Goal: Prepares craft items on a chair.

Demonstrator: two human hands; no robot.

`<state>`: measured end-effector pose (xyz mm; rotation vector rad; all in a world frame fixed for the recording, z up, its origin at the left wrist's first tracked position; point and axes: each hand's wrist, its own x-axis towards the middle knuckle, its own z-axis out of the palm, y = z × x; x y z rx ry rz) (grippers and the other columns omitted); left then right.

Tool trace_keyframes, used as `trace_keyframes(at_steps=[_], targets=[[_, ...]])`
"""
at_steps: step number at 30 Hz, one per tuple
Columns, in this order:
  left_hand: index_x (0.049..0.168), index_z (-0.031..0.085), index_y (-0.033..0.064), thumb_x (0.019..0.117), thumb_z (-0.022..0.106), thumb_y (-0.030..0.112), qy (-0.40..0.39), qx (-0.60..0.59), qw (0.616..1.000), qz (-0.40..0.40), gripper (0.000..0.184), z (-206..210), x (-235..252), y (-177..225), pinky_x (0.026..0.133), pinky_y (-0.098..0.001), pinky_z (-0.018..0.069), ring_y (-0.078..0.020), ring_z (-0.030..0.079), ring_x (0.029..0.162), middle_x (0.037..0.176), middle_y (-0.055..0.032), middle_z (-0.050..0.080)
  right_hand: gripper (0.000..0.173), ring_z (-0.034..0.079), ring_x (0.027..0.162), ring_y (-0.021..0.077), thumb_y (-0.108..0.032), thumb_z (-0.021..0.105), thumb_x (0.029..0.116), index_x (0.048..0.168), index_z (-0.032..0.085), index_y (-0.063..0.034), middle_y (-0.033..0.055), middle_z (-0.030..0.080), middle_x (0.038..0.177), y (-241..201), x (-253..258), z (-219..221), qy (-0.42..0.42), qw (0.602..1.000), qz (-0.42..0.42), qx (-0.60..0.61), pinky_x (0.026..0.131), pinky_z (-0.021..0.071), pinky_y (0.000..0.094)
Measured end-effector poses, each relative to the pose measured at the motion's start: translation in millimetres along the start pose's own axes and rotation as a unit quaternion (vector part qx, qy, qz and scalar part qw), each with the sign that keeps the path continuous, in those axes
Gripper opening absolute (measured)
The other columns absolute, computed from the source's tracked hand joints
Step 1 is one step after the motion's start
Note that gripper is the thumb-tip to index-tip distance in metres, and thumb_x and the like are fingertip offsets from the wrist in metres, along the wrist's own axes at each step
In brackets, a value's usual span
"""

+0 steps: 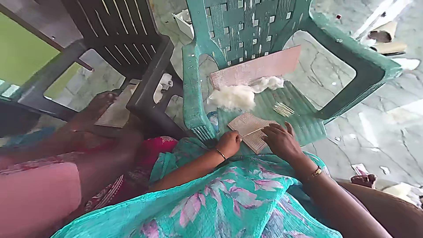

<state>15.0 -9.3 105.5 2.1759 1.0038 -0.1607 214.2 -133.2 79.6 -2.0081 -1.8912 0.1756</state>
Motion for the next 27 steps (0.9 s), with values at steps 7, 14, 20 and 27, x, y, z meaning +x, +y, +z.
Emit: trace_keyframes(at_steps=[7, 14, 20, 27], targets=[[0.120, 0.064, -0.0054, 0.1081, 0.050, 0.017, -0.012, 0.058, 0.998, -0.016, 0.029, 0, 6, 0, 0.107, -0.0494, 0.0470, -0.0346, 0.063, 0.120, 0.121, -0.0237, 0.066, 0.068, 0.017, 0.159, 0.0267, -0.046, 0.048, 0.1063, 0.161, 0.034, -0.0078, 0.0093, 0.025, 0.170, -16, 38, 29, -0.192, 0.981, 0.002, -0.017, 0.122, 0.0003, 0.0702], [0.122, 0.065, -0.0046, 0.1086, 0.049, 0.019, -0.050, 0.061, 0.997, 0.013, 0.031, 5, -6, -1, 0.108, -0.0478, 0.0461, -0.0321, 0.063, 0.120, 0.123, -0.0219, 0.066, 0.075, 0.010, 0.160, 0.0251, -0.053, 0.039, 0.1075, 0.165, 0.021, -0.0089, 0.0096, 0.016, 0.173, -38, -9, 1, -0.291, 0.956, 0.026, 0.000, 0.121, -0.0051, 0.0700], [0.120, 0.066, -0.0044, 0.1084, 0.049, 0.020, -0.064, 0.063, 0.996, 0.031, 0.031, 11, -12, 0, 0.106, -0.0465, 0.0466, -0.0312, 0.063, 0.118, 0.121, -0.0214, 0.067, 0.056, 0.048, 0.144, 0.0314, -0.045, 0.050, 0.1054, 0.146, 0.056, -0.0073, 0.0114, 0.055, 0.152, -43, -54, 15, -0.109, 0.994, -0.009, 0.014, 0.117, 0.0122, 0.0756], [0.117, 0.068, -0.0041, 0.1079, 0.051, 0.020, -0.028, 0.045, 0.997, 0.057, 0.030, 9, -25, 6, 0.104, -0.0464, 0.0478, -0.0307, 0.064, 0.114, 0.118, -0.0207, 0.068, 0.022, 0.071, 0.107, 0.0305, -0.015, 0.057, 0.0988, 0.104, 0.078, -0.0098, 0.0080, 0.077, 0.101, -23, -55, 27, 0.177, 0.983, -0.009, 0.044, 0.105, 0.0404, 0.0661]])
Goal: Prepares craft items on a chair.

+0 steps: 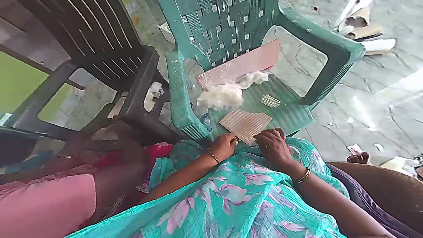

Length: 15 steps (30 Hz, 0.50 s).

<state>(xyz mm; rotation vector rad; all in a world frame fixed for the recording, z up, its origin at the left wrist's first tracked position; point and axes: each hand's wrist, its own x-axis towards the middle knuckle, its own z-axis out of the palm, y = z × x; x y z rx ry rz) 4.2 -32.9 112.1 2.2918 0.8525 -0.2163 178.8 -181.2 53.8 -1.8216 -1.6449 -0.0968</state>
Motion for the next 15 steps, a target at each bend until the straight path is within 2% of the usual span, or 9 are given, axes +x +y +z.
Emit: trace_keyframes(at_steps=[3, 5, 10, 15], targets=[[0.116, 0.068, -0.0045, 0.1074, 0.052, 0.018, 0.010, -0.003, 1.000, 0.014, 0.029, 0, -5, 2, 0.103, -0.0447, 0.0487, -0.0299, 0.065, 0.112, 0.116, -0.0203, 0.068, 0.020, 0.067, 0.115, 0.0331, -0.020, 0.063, 0.0977, 0.108, 0.077, -0.0107, 0.0091, 0.075, 0.111, 2, 4, 1, -0.005, 1.000, 0.003, -0.007, 0.102, 0.0420, 0.0646], [0.115, 0.068, -0.0045, 0.1075, 0.052, 0.019, 0.011, -0.001, 1.000, 0.020, 0.029, 0, -7, 5, 0.102, -0.0443, 0.0494, -0.0295, 0.065, 0.110, 0.115, -0.0201, 0.069, 0.020, 0.066, 0.116, 0.0339, -0.022, 0.064, 0.0978, 0.108, 0.077, -0.0113, 0.0092, 0.074, 0.112, 3, 5, 3, -0.015, 1.000, -0.007, -0.006, 0.102, 0.0421, 0.0650], [0.116, 0.069, -0.0034, 0.1073, 0.051, 0.020, 0.017, 0.006, 0.999, 0.039, 0.031, 1, -8, 12, 0.100, -0.0446, 0.0504, -0.0287, 0.066, 0.107, 0.114, -0.0191, 0.069, 0.016, 0.068, 0.112, 0.0296, -0.015, 0.061, 0.0984, 0.091, 0.075, -0.0106, 0.0059, 0.076, 0.101, 3, 3, 5, 0.004, 1.000, -0.022, -0.001, 0.100, 0.0439, 0.0617], [0.113, 0.070, -0.0049, 0.1066, 0.052, 0.017, 0.033, 0.012, 0.997, 0.061, 0.029, -4, -2, 6, 0.101, -0.0466, 0.0494, -0.0312, 0.066, 0.109, 0.113, -0.0208, 0.069, 0.014, 0.069, 0.112, 0.0302, -0.011, 0.062, 0.0960, 0.089, 0.074, -0.0112, 0.0051, 0.076, 0.098, 6, 2, -7, 0.023, 0.999, 0.002, -0.025, 0.099, 0.0426, 0.0640]])
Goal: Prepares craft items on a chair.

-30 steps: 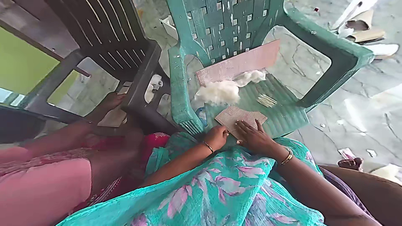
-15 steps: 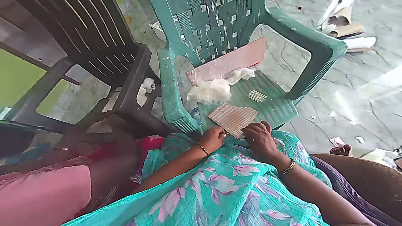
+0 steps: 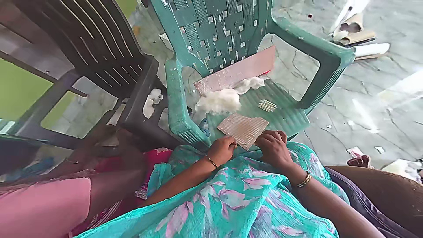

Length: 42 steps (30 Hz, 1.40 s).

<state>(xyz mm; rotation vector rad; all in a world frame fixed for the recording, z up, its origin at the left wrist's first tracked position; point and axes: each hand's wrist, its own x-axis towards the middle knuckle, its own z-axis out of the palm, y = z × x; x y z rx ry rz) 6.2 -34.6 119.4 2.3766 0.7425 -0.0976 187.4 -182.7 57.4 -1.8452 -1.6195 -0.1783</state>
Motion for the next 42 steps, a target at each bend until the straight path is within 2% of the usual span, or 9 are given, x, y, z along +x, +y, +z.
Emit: trace_keyframes(at_steps=[3, 7, 16, 22, 26, 30, 33, 37, 42], targets=[[0.115, 0.070, -0.0050, 0.1065, 0.053, 0.016, 0.022, -0.008, 0.999, -0.023, 0.028, -8, 5, -8, 0.104, -0.0455, 0.0490, -0.0309, 0.066, 0.112, 0.116, -0.0209, 0.069, 0.013, 0.067, 0.113, 0.0377, -0.007, 0.063, 0.0946, 0.091, 0.075, -0.0060, 0.0123, 0.076, 0.102, 12, 9, -13, 0.009, 0.998, 0.062, 0.003, 0.100, 0.0409, 0.0679], [0.116, 0.069, -0.0049, 0.1069, 0.053, 0.018, 0.035, -0.028, 0.998, -0.054, 0.029, -11, 11, -21, 0.104, -0.0420, 0.0491, -0.0284, 0.066, 0.113, 0.117, -0.0204, 0.069, 0.016, 0.060, 0.120, 0.0442, -0.013, 0.065, 0.0979, 0.103, 0.076, -0.0029, 0.0202, 0.072, 0.112, 37, 47, -21, -0.016, 0.983, 0.182, 0.005, 0.103, 0.0379, 0.0684], [0.117, 0.067, -0.0063, 0.1070, 0.052, 0.019, -0.015, -0.068, 0.996, -0.052, 0.031, 0, 16, -37, 0.103, -0.0410, 0.0486, -0.0294, 0.065, 0.111, 0.116, -0.0221, 0.067, 0.021, 0.058, 0.119, 0.0458, -0.022, 0.063, 0.0984, 0.101, 0.076, -0.0048, 0.0220, 0.070, 0.108, 75, 118, 31, -0.092, 0.951, 0.277, -0.106, 0.103, 0.0353, 0.0695], [0.116, 0.068, -0.0075, 0.1067, 0.052, 0.018, -0.011, -0.078, 0.997, -0.026, 0.032, 4, 16, -44, 0.104, -0.0405, 0.0482, -0.0302, 0.065, 0.112, 0.115, -0.0232, 0.068, 0.024, 0.057, 0.121, 0.0466, -0.020, 0.059, 0.0996, 0.111, 0.074, -0.0059, 0.0225, 0.069, 0.115, 81, 114, 16, -0.036, 0.940, 0.327, -0.093, 0.103, 0.0336, 0.0710], [0.116, 0.068, -0.0073, 0.1069, 0.051, 0.018, -0.006, -0.083, 0.996, -0.024, 0.032, 7, 17, -45, 0.105, -0.0415, 0.0475, -0.0308, 0.064, 0.114, 0.116, -0.0230, 0.068, 0.023, 0.054, 0.126, 0.0478, -0.019, 0.061, 0.1004, 0.114, 0.075, -0.0068, 0.0229, 0.068, 0.120, 88, 101, 12, -0.038, 0.952, 0.294, -0.074, 0.104, 0.0335, 0.0713], [0.116, 0.068, -0.0070, 0.1071, 0.050, 0.018, -0.006, -0.088, 0.996, -0.019, 0.032, 7, 16, -46, 0.105, -0.0422, 0.0473, -0.0312, 0.064, 0.114, 0.115, -0.0227, 0.068, 0.026, 0.042, 0.137, 0.0492, -0.030, 0.063, 0.1011, 0.118, 0.076, -0.0145, 0.0204, 0.060, 0.137, 82, 96, 20, -0.109, 0.966, 0.228, -0.057, 0.105, 0.0302, 0.0743], [0.118, 0.067, -0.0071, 0.1077, 0.049, 0.019, -0.015, -0.084, 0.996, -0.010, 0.033, 6, 15, -47, 0.107, -0.0422, 0.0463, -0.0320, 0.063, 0.116, 0.117, -0.0232, 0.067, 0.029, 0.037, 0.143, 0.0465, -0.037, 0.060, 0.1025, 0.115, 0.078, -0.0176, 0.0175, 0.056, 0.145, 77, 100, 26, -0.130, 0.956, 0.249, -0.086, 0.110, 0.0248, 0.0739], [0.117, 0.066, -0.0081, 0.1077, 0.048, 0.017, -0.016, -0.091, 0.996, 0.016, 0.033, 7, 13, -51, 0.107, -0.0424, 0.0461, -0.0334, 0.063, 0.116, 0.117, -0.0246, 0.066, 0.029, 0.037, 0.143, 0.0480, -0.031, 0.060, 0.1029, 0.113, 0.078, -0.0100, 0.0200, 0.059, 0.141, 68, 102, 20, -0.069, 0.960, 0.265, -0.066, 0.111, 0.0227, 0.0743], [0.123, 0.064, -0.0086, 0.1095, 0.046, 0.017, -0.052, -0.091, 0.995, 0.003, 0.034, -1, 12, -48, 0.111, -0.0443, 0.0433, -0.0354, 0.060, 0.124, 0.125, -0.0259, 0.064, 0.026, 0.043, 0.138, 0.0490, -0.026, 0.062, 0.1015, 0.109, 0.078, -0.0070, 0.0210, 0.064, 0.134, 53, 113, 20, -0.044, 0.976, 0.204, -0.058, 0.108, 0.0268, 0.0733]])
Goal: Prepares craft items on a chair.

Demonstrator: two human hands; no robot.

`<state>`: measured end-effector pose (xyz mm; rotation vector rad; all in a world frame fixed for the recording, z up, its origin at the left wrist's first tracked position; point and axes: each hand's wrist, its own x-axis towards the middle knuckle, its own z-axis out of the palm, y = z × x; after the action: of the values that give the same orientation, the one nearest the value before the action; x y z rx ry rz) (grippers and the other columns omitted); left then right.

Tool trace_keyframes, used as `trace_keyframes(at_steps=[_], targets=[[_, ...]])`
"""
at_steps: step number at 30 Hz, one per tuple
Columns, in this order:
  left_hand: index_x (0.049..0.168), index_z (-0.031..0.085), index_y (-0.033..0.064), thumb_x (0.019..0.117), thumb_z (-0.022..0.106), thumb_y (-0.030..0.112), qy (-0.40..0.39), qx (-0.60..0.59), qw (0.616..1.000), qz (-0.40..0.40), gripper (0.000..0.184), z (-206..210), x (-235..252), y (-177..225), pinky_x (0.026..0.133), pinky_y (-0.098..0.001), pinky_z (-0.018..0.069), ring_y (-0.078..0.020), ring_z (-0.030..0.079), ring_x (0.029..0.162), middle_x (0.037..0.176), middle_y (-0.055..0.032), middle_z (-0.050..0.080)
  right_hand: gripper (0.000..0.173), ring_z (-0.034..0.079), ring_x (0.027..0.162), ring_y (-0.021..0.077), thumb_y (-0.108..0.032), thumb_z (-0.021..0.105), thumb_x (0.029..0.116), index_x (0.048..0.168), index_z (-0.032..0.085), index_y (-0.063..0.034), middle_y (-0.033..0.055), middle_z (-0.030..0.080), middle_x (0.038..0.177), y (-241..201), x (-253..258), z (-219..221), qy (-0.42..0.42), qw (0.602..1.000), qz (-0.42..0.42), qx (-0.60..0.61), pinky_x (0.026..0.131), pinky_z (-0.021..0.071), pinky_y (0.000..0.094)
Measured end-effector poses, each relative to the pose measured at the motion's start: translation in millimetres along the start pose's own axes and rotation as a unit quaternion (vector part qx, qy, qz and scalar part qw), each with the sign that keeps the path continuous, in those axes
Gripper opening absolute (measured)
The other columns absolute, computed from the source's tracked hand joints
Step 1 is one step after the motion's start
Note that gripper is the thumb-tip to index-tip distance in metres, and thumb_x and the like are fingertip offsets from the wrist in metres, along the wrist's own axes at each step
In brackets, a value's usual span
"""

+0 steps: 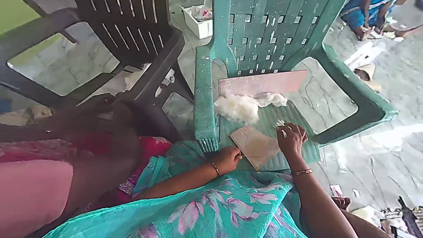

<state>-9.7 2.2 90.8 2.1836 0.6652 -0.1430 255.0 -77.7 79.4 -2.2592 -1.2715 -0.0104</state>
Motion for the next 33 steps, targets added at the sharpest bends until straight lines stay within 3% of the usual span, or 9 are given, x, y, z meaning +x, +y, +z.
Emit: trace_keyframes(at_steps=[6, 10, 13, 15, 18, 21, 24, 28, 33], targets=[[0.127, 0.061, -0.0090, 0.1107, 0.042, 0.017, -0.057, 0.014, 0.998, -0.020, 0.036, -5, -3, 9, 0.112, -0.0495, 0.0421, -0.0381, 0.057, 0.129, 0.131, -0.0271, 0.061, 0.019, 0.050, 0.133, 0.0460, -0.022, 0.073, 0.0940, 0.109, 0.079, -0.0109, 0.0182, 0.067, 0.128, -54, 25, 20, -0.069, 0.981, -0.181, -0.008, 0.106, 0.0350, 0.0696], [0.128, 0.061, -0.0089, 0.1103, 0.042, 0.014, -0.070, 0.000, 0.998, -0.007, 0.034, -3, -5, 5, 0.113, -0.0495, 0.0409, -0.0390, 0.055, 0.131, 0.132, -0.0274, 0.060, 0.031, 0.054, 0.129, 0.0431, -0.016, 0.075, 0.0924, 0.122, 0.075, -0.0111, 0.0198, 0.064, 0.133, -94, 45, 43, -0.168, 0.953, -0.253, -0.005, 0.104, 0.0437, 0.0619], [0.123, 0.062, -0.0102, 0.1094, 0.042, 0.012, -0.068, -0.005, 0.998, 0.015, 0.033, 0, -3, -1, 0.110, -0.0514, 0.0426, -0.0410, 0.057, 0.126, 0.127, -0.0287, 0.061, 0.040, 0.060, 0.125, 0.0394, -0.016, 0.074, 0.0941, 0.132, 0.068, -0.0054, 0.0216, 0.061, 0.137, -118, 55, 63, -0.242, 0.942, -0.232, -0.004, 0.104, 0.0490, 0.0547], [0.123, 0.062, -0.0108, 0.1089, 0.043, 0.011, -0.074, -0.001, 0.997, 0.026, 0.032, -1, -2, -2, 0.110, -0.0527, 0.0427, -0.0424, 0.057, 0.126, 0.126, -0.0293, 0.061, 0.042, 0.063, 0.122, 0.0388, -0.021, 0.076, 0.0939, 0.129, 0.067, -0.0008, 0.0225, 0.065, 0.131, -128, 57, 77, -0.242, 0.949, -0.202, -0.002, 0.102, 0.0504, 0.0546], [0.122, 0.063, -0.0108, 0.1075, 0.044, 0.009, -0.084, 0.003, 0.996, 0.042, 0.031, -2, 0, -4, 0.109, -0.0548, 0.0432, -0.0435, 0.057, 0.126, 0.127, -0.0300, 0.062, 0.036, 0.064, 0.118, 0.0387, -0.027, 0.070, 0.0986, 0.125, 0.069, -0.0035, 0.0205, 0.067, 0.125, -140, 57, 90, -0.264, 0.955, -0.127, -0.044, 0.098, 0.0513, 0.0569], [0.124, 0.063, -0.0115, 0.1080, 0.044, 0.009, -0.093, 0.009, 0.994, 0.054, 0.032, -4, -2, -4, 0.109, -0.0545, 0.0424, -0.0442, 0.056, 0.127, 0.128, -0.0305, 0.061, 0.018, 0.066, 0.112, 0.0389, -0.010, 0.058, 0.1013, 0.109, 0.072, -0.0022, 0.0203, 0.070, 0.112, -147, 51, 94, -0.282, 0.944, -0.118, -0.120, 0.092, 0.0528, 0.0571], [0.125, 0.062, -0.0119, 0.1080, 0.043, 0.009, -0.091, 0.008, 0.994, 0.059, 0.033, -4, -3, -4, 0.110, -0.0537, 0.0415, -0.0444, 0.055, 0.128, 0.130, -0.0312, 0.060, 0.019, 0.065, 0.115, 0.0362, -0.006, 0.056, 0.1001, 0.106, 0.073, -0.0048, 0.0171, 0.071, 0.112, -151, 44, 82, -0.311, 0.928, -0.114, -0.169, 0.094, 0.0521, 0.0550], [0.124, 0.063, -0.0114, 0.1075, 0.045, 0.010, -0.076, 0.014, 0.996, 0.053, 0.032, 0, -2, -5, 0.110, -0.0556, 0.0423, -0.0444, 0.056, 0.128, 0.130, -0.0309, 0.060, 0.025, 0.064, 0.118, 0.0341, -0.016, 0.054, 0.1051, 0.115, 0.076, -0.0076, 0.0159, 0.072, 0.116, -143, 35, 58, -0.323, 0.934, -0.135, -0.078, 0.104, 0.0476, 0.0532], [0.127, 0.062, -0.0095, 0.1091, 0.044, 0.014, -0.051, 0.018, 0.998, 0.041, 0.034, 5, -6, -5, 0.110, -0.0557, 0.0428, -0.0439, 0.056, 0.127, 0.130, -0.0302, 0.059, 0.022, 0.069, 0.110, 0.0317, -0.014, 0.060, 0.1017, 0.108, 0.078, -0.0044, 0.0159, 0.075, 0.111, -127, 15, 33, -0.253, 0.954, -0.156, 0.037, 0.101, 0.0500, 0.0500]])
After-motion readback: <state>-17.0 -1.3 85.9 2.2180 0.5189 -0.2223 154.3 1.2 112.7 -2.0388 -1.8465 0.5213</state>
